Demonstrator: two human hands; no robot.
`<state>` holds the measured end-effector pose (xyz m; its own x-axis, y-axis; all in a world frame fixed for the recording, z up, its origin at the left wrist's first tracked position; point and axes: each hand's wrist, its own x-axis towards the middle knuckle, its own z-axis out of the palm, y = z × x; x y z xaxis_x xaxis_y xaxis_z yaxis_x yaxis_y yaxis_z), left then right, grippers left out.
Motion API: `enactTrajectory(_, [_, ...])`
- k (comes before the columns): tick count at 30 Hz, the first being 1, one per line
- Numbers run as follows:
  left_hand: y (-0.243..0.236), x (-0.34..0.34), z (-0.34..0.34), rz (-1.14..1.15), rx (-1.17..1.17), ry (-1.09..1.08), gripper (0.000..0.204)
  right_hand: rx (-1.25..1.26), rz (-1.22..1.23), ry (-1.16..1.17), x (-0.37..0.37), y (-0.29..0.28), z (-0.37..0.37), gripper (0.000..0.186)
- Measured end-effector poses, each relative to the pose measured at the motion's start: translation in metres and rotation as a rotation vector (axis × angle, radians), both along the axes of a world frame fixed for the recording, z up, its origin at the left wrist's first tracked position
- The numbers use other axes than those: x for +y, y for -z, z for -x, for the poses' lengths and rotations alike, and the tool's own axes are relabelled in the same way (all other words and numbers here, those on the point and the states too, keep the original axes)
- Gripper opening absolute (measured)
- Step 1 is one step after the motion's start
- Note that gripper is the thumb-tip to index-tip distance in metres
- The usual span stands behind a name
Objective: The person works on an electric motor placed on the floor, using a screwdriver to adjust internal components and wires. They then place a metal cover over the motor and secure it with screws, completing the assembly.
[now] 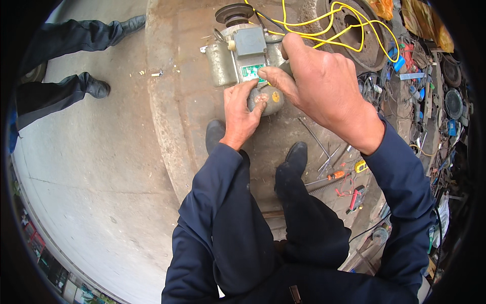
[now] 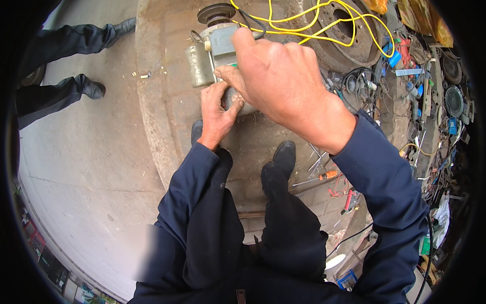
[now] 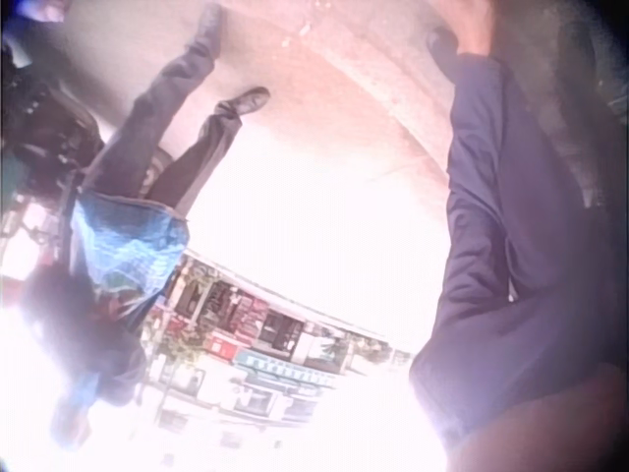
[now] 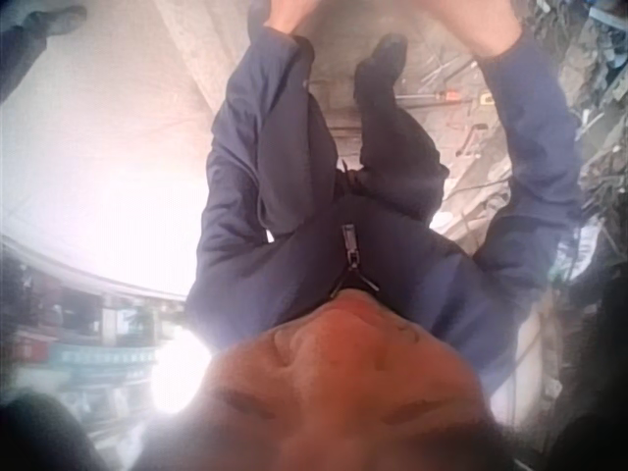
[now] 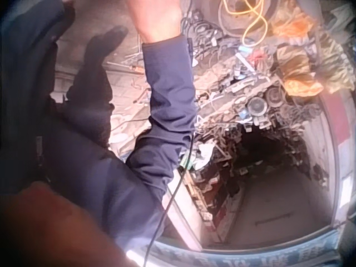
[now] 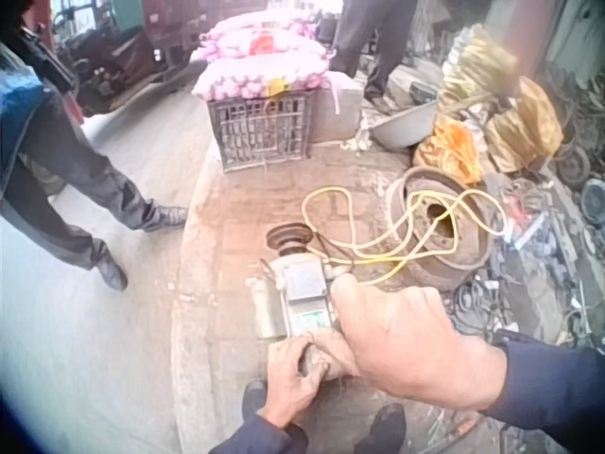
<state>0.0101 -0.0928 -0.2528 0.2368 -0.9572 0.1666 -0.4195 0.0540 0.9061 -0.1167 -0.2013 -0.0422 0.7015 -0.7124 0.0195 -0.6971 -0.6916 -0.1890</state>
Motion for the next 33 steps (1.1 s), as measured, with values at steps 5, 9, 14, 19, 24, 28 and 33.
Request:
enactTrajectory(5, [-0.001,0.000,0.001,-0.015,0.047,-0.008,0.054,-0.303,0.113,-0.169,-0.004,0.002,-0.005,0.034])
enactTrajectory(9, [-0.004,0.001,0.000,-0.018,0.033,0.002,0.050,-0.031,-0.013,-0.012,-0.007,-0.005,0.000,0.034])
enactTrajectory(14, [-0.003,-0.001,0.000,0.031,-0.004,0.003,0.043,-0.160,0.083,-0.139,-0.005,-0.006,-0.001,0.034])
enactTrajectory(19, [-0.003,0.000,0.001,0.005,0.021,-0.002,0.041,-0.042,-0.046,-0.040,0.001,-0.008,0.002,0.034])
enactTrajectory(24, [-0.002,-0.001,0.000,0.045,-0.045,-0.002,0.042,0.081,-0.067,0.019,0.005,-0.007,0.005,0.036])
enactTrajectory(28, [-0.002,-0.002,0.000,0.054,-0.026,0.006,0.043,-0.319,0.076,-0.246,0.000,0.002,0.003,0.037])
enactTrajectory(33, [-0.004,-0.001,0.000,0.043,-0.023,0.018,0.043,-0.137,0.060,-0.057,-0.003,0.004,0.008,0.037])
